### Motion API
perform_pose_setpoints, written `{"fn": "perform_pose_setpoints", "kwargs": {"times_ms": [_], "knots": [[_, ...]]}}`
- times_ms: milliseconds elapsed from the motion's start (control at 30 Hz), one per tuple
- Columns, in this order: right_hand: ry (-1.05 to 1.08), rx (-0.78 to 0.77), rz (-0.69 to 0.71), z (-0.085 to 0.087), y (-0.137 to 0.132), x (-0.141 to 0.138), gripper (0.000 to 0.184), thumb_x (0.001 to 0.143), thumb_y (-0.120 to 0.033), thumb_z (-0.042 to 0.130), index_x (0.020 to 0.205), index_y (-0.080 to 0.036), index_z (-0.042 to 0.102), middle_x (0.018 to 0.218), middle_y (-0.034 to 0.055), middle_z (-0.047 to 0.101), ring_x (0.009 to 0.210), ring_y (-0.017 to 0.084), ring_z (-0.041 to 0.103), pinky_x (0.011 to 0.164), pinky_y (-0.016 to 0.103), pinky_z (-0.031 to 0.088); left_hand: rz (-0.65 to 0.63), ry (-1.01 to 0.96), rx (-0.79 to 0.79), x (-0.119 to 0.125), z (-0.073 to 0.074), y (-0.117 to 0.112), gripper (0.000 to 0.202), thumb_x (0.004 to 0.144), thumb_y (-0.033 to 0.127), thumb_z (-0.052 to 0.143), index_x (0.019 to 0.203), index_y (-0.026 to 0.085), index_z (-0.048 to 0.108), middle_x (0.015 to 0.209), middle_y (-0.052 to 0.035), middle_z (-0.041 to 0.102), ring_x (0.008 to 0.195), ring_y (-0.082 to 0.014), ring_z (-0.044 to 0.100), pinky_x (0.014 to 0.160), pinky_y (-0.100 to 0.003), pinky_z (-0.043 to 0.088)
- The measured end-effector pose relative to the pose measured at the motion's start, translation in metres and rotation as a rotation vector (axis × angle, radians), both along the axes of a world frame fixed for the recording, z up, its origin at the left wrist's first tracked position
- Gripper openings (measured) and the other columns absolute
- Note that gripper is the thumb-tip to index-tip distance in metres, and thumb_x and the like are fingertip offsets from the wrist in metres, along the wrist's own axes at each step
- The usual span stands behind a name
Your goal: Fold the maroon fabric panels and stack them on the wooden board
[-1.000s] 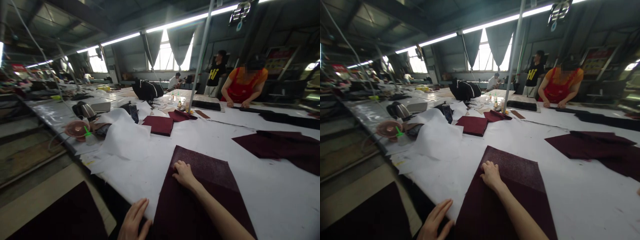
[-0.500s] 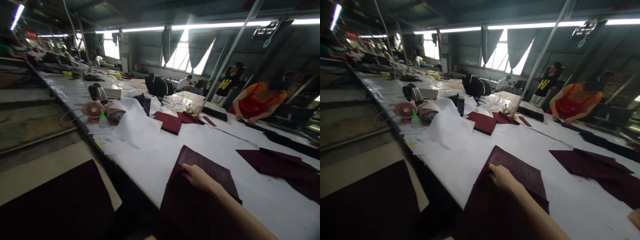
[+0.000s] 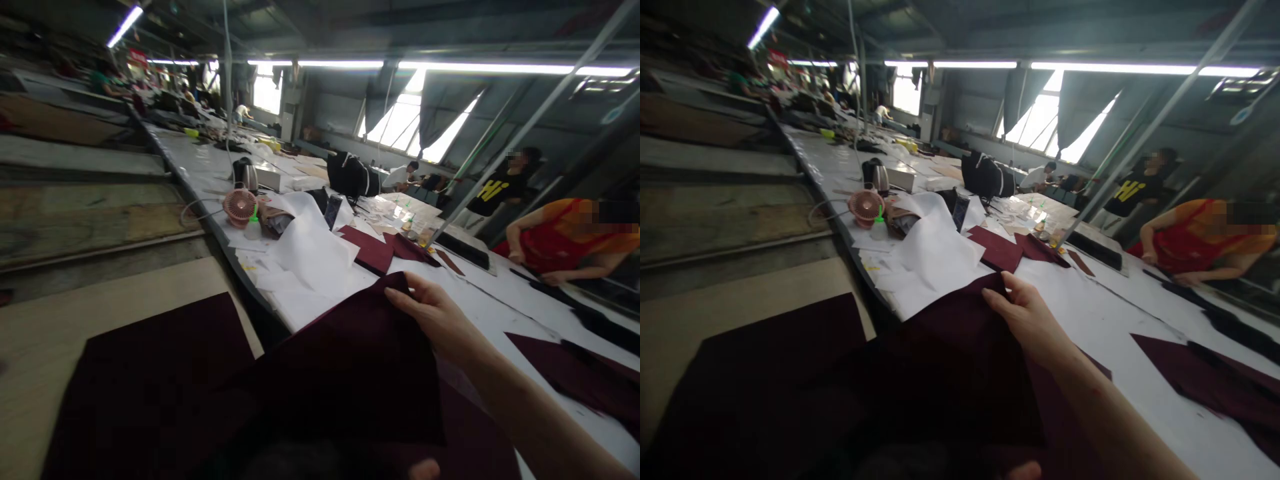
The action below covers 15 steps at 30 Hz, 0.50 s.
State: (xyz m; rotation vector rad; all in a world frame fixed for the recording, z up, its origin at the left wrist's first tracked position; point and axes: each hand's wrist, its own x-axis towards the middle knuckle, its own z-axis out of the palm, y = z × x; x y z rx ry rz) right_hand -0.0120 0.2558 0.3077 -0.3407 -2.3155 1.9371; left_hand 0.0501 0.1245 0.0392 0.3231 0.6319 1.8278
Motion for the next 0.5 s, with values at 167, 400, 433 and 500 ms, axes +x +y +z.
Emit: {"fn": "perform_pose_setpoints", "kwargs": {"times_ms": [167, 400, 433, 500], "knots": [[0.08, -0.152, -0.158, -0.015, -0.026, -0.022, 0.039, 0.069, -0.035, 0.077, 0.103, -0.023, 0.06, 0.085, 0.0014, 0.071, 0.064, 0.016, 0.067, 0.057, 0.024, 0.056, 0.1, -0.196, 0.24, -0.032, 0.007, -0.018, 0.048, 0.071, 0.06, 0.067, 0.109, 0.031, 0.066, 0.134, -0.0039, 0.055, 0.134, -0.0324, 0.036, 0.106, -0.056, 0.029], [0.061, -0.319, -0.319, -0.101, -0.05, -0.06, 0.048, 0.05, -0.035, 0.084, 0.091, -0.022, 0.064, 0.082, 0.0035, 0.07, 0.06, 0.017, 0.066, 0.048, 0.022, 0.056, 0.791, -0.284, -0.14, -0.087, 0.024, -0.181, 0.03, 0.073, 0.029, 0.073, 0.099, 0.015, 0.068, 0.114, -0.0112, 0.067, 0.115, -0.0278, 0.057, 0.1, -0.042, 0.04], [0.022, -0.351, -0.321, -0.125, -0.059, -0.063, 0.049, 0.049, -0.036, 0.084, 0.091, -0.022, 0.063, 0.08, 0.0018, 0.069, 0.059, 0.017, 0.065, 0.049, 0.022, 0.056, 0.848, -0.27, -0.234, -0.089, 0.029, -0.206, 0.029, 0.073, 0.027, 0.073, 0.098, 0.014, 0.067, 0.111, -0.0114, 0.068, 0.112, -0.0274, 0.059, 0.099, -0.041, 0.041], [-0.064, -0.367, -0.296, -0.179, -0.081, -0.063, 0.051, 0.052, -0.04, 0.083, 0.095, -0.022, 0.061, 0.08, 0.0003, 0.069, 0.061, 0.017, 0.066, 0.05, 0.024, 0.057, 0.898, -0.221, -0.434, -0.093, 0.035, -0.251, 0.029, 0.071, 0.028, 0.074, 0.095, 0.014, 0.067, 0.103, -0.01, 0.071, 0.104, -0.0266, 0.063, 0.095, -0.039, 0.045]]}}
